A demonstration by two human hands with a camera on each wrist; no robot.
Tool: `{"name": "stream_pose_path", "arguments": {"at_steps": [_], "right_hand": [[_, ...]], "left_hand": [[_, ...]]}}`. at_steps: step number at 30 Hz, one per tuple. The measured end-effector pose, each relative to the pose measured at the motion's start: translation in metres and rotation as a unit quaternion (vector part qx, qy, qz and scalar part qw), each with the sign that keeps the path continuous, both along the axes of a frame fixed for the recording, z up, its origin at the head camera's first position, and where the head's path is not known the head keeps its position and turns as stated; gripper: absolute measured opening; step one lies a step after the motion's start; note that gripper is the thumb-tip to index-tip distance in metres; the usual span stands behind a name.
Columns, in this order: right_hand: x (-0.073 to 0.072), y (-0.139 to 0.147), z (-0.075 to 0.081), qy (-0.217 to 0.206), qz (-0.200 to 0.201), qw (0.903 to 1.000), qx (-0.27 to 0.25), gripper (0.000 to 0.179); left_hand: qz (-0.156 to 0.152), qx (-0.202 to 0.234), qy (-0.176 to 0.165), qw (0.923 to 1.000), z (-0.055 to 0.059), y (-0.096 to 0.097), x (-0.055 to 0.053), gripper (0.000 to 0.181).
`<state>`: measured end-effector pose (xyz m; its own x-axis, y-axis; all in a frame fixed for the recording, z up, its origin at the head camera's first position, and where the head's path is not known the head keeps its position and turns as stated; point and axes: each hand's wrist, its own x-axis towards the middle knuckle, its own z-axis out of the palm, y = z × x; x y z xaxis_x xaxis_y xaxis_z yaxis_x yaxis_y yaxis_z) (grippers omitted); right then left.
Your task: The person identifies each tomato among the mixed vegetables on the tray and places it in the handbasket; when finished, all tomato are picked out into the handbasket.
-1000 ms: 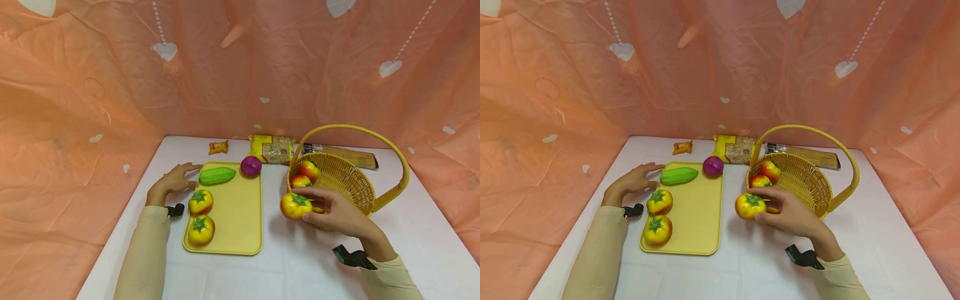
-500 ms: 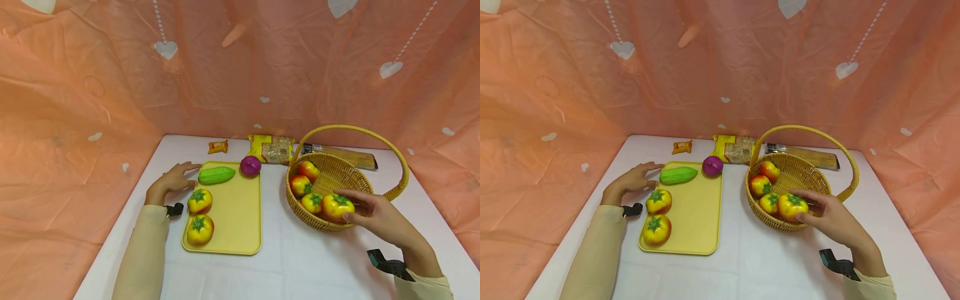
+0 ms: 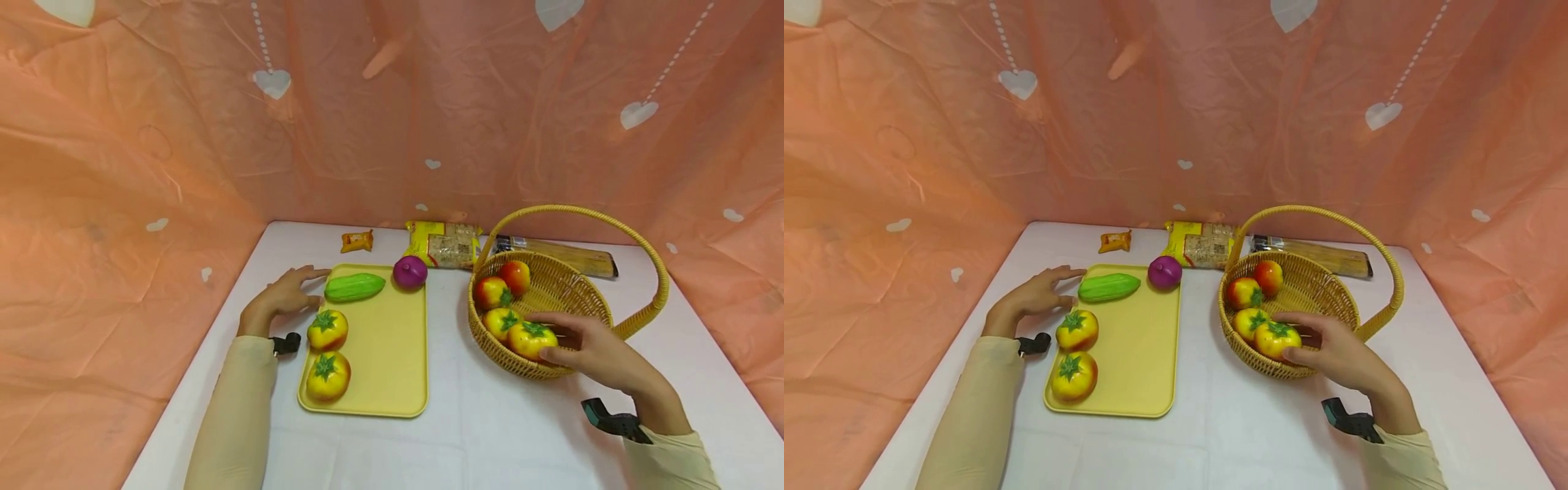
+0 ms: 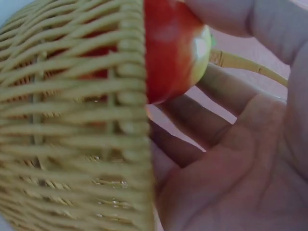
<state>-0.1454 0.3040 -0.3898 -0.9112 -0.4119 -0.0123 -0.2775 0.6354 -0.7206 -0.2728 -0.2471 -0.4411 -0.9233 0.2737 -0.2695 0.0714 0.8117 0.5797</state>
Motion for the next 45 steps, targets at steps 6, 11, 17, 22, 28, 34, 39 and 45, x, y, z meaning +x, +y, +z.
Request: {"name": "stream_pose_path", "arguments": {"at_steps": [6, 11, 17, 22, 28, 34, 39, 45], "right_hand": [[-0.008, -0.010, -0.011, -0.001, 0.005, 1.0000, 0.008, 0.050], [-0.014, -0.020, -0.015, 0.010, 0.000, 0.9997, 0.022, 0.051], [-0.017, -0.024, -0.018, 0.018, -0.007, 0.9994, 0.028, 0.050], [-0.011, -0.024, -0.011, 0.042, -0.039, 0.9978, 0.033, 0.051], [-0.006, -0.035, 0.000, 0.068, -0.037, 0.9969, -0.015, 0.046], [-0.007, -0.058, 0.005, 0.055, 0.026, 0.9915, -0.115, 0.044], [-0.015, -0.087, -0.001, 0.031, 0.069, 0.9856, -0.151, 0.046], [-0.029, -0.134, -0.006, -0.010, 0.112, 0.9780, -0.175, 0.048]], "left_hand": [[-0.001, -0.001, 0.000, 1.0000, 0.001, 0.001, 0.002, 0.070], [0.003, -0.003, 0.000, 1.0000, 0.001, 0.002, 0.003, 0.069], [0.005, -0.004, -0.002, 1.0000, 0.002, 0.002, 0.002, 0.070], [0.002, -0.006, -0.005, 1.0000, 0.001, 0.002, 0.001, 0.070], [-0.003, -0.010, -0.001, 0.9999, 0.002, 0.002, 0.002, 0.070], [-0.001, -0.006, -0.002, 1.0000, 0.002, 0.002, 0.001, 0.070], [0.002, -0.007, -0.004, 1.0000, 0.001, 0.001, 0.001, 0.071], [0.002, -0.009, -0.003, 1.0000, 0.000, 0.001, 0.000, 0.071]]}}
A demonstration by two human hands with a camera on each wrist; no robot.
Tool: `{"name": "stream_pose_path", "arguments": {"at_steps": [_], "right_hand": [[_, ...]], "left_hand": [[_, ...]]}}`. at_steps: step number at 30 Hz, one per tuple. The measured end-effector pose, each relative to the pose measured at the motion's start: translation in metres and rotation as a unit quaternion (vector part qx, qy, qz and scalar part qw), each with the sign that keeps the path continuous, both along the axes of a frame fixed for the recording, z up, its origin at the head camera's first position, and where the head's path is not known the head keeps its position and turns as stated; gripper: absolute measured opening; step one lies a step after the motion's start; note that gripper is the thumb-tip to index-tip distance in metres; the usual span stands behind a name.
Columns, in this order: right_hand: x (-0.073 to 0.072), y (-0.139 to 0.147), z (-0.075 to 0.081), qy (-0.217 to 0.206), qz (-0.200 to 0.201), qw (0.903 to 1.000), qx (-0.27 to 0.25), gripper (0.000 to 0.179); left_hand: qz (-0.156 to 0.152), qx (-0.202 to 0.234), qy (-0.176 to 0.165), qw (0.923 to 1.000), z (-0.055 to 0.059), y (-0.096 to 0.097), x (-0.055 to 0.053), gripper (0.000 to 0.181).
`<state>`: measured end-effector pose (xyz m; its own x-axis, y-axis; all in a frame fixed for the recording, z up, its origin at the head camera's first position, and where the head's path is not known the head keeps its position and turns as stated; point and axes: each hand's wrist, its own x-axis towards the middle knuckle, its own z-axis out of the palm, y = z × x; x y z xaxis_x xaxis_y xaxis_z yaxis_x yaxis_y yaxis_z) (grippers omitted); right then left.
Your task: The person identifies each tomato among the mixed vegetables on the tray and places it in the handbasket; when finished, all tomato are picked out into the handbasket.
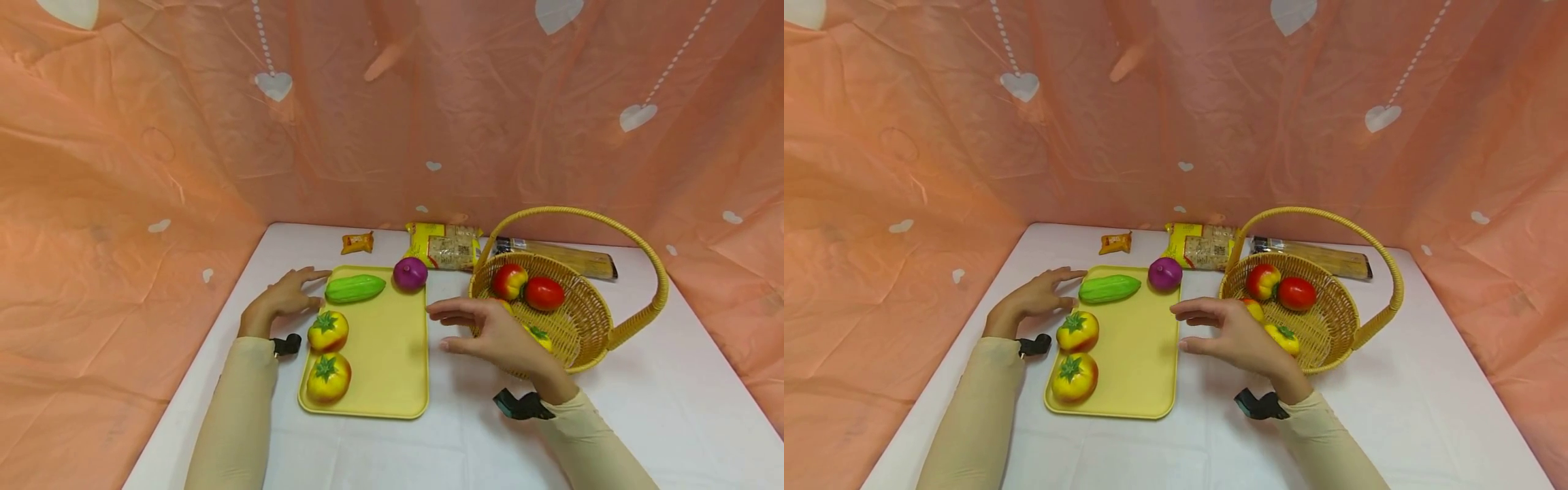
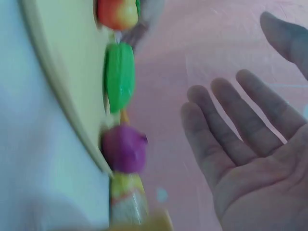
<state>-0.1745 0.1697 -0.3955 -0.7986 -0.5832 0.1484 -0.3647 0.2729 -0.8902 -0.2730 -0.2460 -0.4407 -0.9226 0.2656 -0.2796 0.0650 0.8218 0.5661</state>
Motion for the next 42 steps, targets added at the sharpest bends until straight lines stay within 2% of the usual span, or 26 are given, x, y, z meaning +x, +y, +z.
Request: {"name": "stream_pose_path", "arguments": {"at_steps": [5, 10, 16, 21, 26, 31, 36, 42], "right_hand": [[-0.019, -0.041, -0.009, -0.026, 0.045, 0.9981, -0.031, 0.048], [-0.038, -0.079, -0.017, -0.024, 0.081, 0.9955, -0.044, 0.047], [-0.056, -0.116, -0.025, -0.008, 0.105, 0.9934, -0.045, 0.047], [-0.070, -0.139, -0.035, -0.006, 0.103, 0.9932, -0.054, 0.050], [-0.080, -0.154, -0.043, -0.018, 0.108, 0.9933, -0.035, 0.053], [-0.086, -0.163, -0.051, -0.038, 0.114, 0.9924, 0.023, 0.058], [-0.085, -0.165, -0.055, -0.036, 0.121, 0.9891, 0.076, 0.058], [-0.083, -0.160, -0.057, -0.050, 0.111, 0.9894, 0.079, 0.057]], "left_hand": [[-0.004, -0.001, 0.003, 1.0000, -0.001, -0.001, 0.001, 0.071], [0.001, -0.002, 0.002, 1.0000, -0.001, -0.002, 0.000, 0.070], [0.003, 0.003, 0.001, 1.0000, -0.001, 0.000, -0.002, 0.070], [-0.003, 0.005, 0.003, 1.0000, -0.001, 0.000, -0.003, 0.070], [-0.006, 0.003, 0.003, 1.0000, 0.000, -0.002, -0.002, 0.071], [-0.007, 0.007, 0.005, 0.9999, 0.001, -0.002, 0.000, 0.071], [-0.009, 0.012, 0.008, 0.9998, 0.001, -0.002, 0.000, 0.071], [-0.013, 0.013, 0.010, 0.9998, 0.002, -0.001, -0.001, 0.071]]}}
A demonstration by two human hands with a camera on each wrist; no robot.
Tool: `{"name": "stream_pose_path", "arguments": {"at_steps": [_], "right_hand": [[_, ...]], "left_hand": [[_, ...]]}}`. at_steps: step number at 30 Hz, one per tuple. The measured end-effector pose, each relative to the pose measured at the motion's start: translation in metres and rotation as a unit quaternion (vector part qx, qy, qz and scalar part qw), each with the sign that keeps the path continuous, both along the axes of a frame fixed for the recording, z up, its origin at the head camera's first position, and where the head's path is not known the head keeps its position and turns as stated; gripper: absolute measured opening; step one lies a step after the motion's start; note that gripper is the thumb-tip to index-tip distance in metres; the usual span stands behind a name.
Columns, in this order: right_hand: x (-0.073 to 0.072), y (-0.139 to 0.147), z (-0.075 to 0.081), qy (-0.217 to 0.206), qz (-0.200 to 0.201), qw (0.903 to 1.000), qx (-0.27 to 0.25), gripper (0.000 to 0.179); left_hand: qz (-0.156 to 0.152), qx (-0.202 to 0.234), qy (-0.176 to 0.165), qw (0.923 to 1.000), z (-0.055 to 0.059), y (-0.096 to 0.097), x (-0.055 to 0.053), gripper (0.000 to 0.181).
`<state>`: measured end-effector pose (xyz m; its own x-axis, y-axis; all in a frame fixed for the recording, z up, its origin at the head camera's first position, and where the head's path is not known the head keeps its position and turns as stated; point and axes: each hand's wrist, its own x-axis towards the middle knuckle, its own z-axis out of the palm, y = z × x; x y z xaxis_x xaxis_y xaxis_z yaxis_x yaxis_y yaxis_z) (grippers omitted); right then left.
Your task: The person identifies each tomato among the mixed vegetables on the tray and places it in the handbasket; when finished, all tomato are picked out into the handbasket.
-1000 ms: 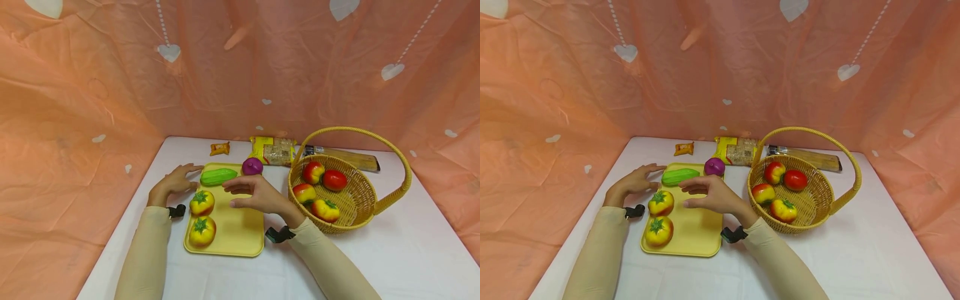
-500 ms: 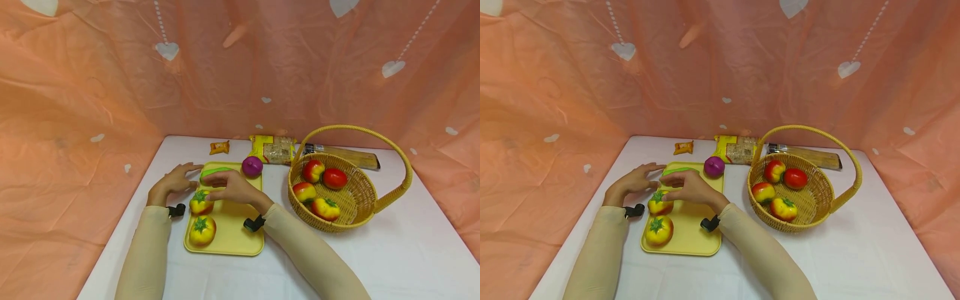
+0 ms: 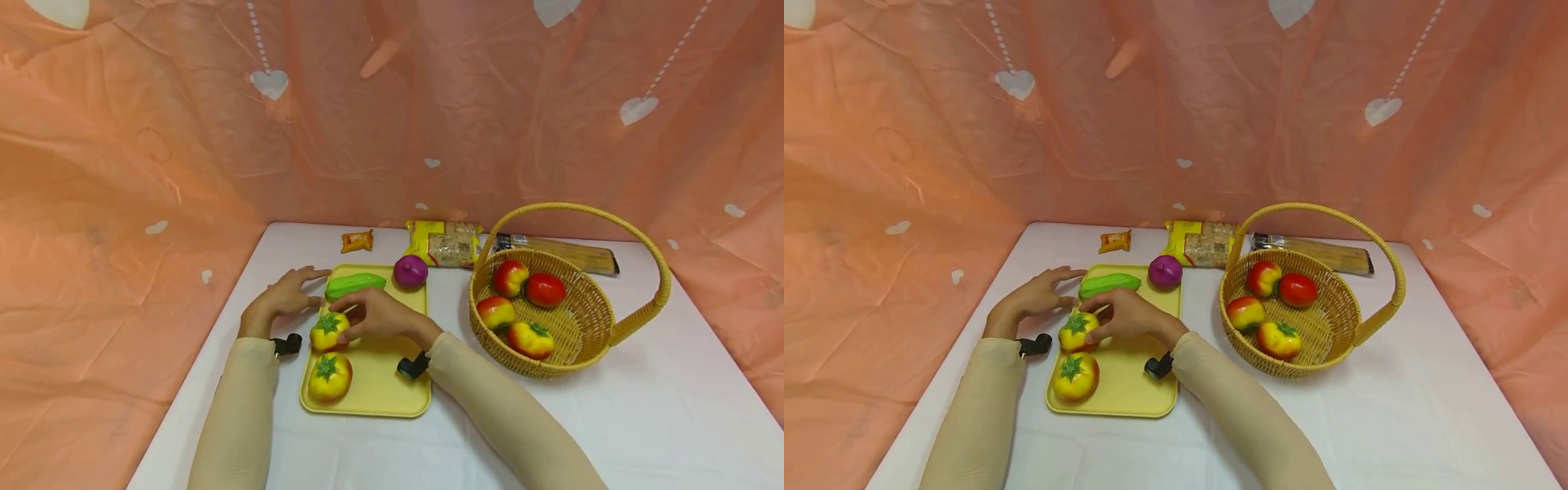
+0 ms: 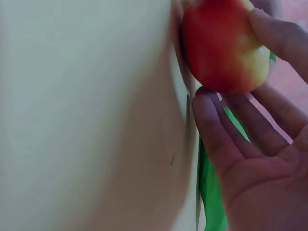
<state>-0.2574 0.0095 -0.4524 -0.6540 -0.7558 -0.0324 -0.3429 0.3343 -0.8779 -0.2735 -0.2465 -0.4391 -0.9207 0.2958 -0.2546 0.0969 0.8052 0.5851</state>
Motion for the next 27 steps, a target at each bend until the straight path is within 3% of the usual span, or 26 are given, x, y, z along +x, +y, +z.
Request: {"name": "stream_pose_path", "arguments": {"at_steps": [7, 12, 19, 27], "right_hand": [[0.006, 0.016, 0.005, 0.006, -0.026, 0.9990, -0.036, 0.057], [0.019, 0.035, 0.014, 0.009, -0.056, 0.9959, -0.071, 0.054], [0.048, 0.074, 0.031, 0.013, -0.080, 0.9930, -0.085, 0.055], [0.086, 0.141, 0.051, 0.041, -0.120, 0.9885, -0.082, 0.055]], "left_hand": [[0.008, 0.002, -0.010, 0.9999, 0.000, -0.002, 0.000, 0.071], [0.009, 0.001, -0.007, 0.9999, -0.001, -0.002, 0.001, 0.071], [0.011, 0.000, -0.002, 0.9999, -0.003, -0.001, 0.002, 0.072], [0.011, 0.001, -0.004, 0.9999, -0.002, -0.001, 0.002, 0.073]]}}
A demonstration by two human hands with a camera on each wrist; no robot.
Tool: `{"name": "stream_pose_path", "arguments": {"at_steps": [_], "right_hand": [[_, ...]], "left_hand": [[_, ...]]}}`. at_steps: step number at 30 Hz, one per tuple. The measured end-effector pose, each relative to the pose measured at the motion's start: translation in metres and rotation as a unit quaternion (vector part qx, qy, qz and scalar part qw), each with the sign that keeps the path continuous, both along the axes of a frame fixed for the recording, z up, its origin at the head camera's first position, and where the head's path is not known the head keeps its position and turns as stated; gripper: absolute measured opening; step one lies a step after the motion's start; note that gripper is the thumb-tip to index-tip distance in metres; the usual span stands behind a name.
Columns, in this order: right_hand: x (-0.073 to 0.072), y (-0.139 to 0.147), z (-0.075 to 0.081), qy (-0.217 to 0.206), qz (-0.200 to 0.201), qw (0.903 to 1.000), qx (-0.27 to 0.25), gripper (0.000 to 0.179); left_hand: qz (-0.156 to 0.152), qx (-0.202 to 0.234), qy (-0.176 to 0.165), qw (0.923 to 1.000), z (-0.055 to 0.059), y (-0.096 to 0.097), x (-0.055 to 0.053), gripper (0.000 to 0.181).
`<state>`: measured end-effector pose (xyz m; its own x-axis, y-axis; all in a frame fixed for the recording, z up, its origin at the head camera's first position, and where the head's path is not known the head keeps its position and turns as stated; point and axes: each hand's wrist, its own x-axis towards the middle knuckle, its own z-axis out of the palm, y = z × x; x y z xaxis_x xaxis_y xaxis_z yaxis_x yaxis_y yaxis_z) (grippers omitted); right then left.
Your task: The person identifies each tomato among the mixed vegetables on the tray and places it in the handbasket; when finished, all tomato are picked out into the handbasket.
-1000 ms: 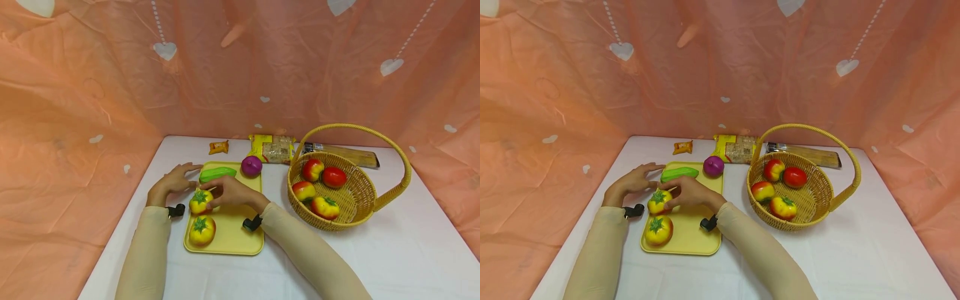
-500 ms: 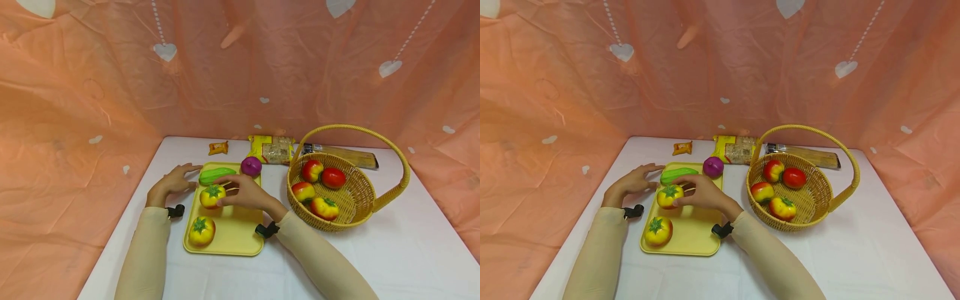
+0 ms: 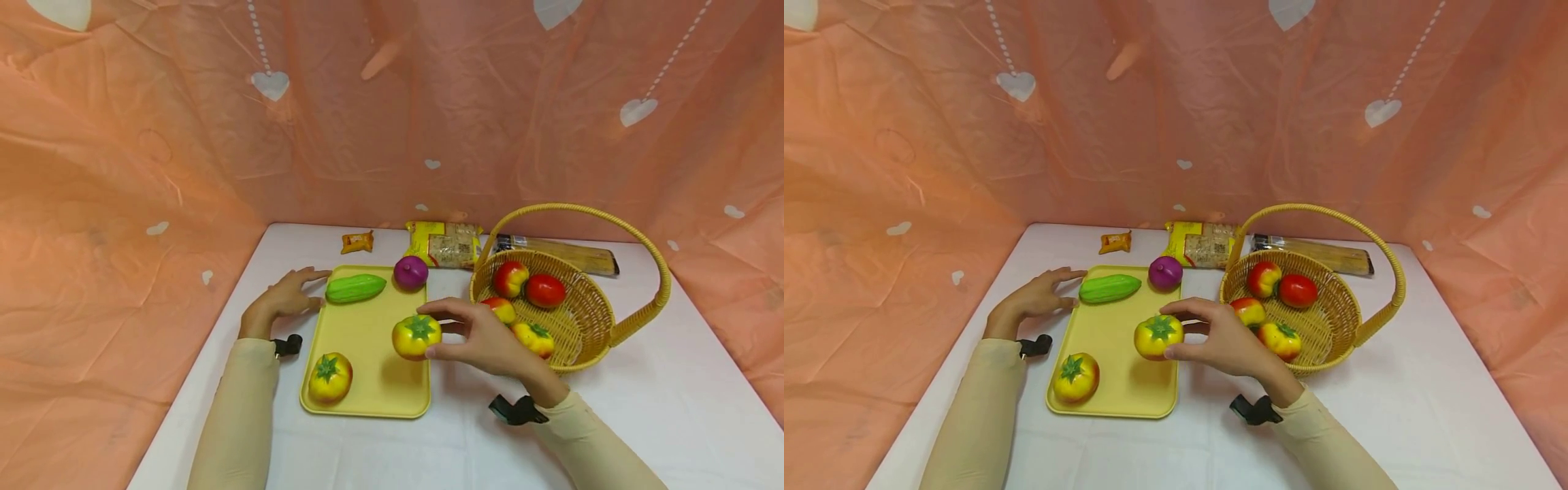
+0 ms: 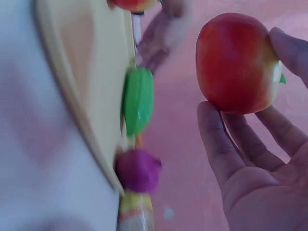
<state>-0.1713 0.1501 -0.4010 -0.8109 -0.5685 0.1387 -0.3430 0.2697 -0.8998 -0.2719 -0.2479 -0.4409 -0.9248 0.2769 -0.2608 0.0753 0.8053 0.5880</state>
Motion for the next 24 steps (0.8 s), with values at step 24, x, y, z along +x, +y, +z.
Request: {"name": "stream_pose_path", "arguments": {"at_steps": [24], "right_hand": [[0.032, 0.129, 0.009, 0.075, -0.186, 0.9696, 0.140, 0.049]], "left_hand": [[-0.008, -0.001, 0.004, 1.0000, -0.004, 0.000, -0.003, 0.073]]}}
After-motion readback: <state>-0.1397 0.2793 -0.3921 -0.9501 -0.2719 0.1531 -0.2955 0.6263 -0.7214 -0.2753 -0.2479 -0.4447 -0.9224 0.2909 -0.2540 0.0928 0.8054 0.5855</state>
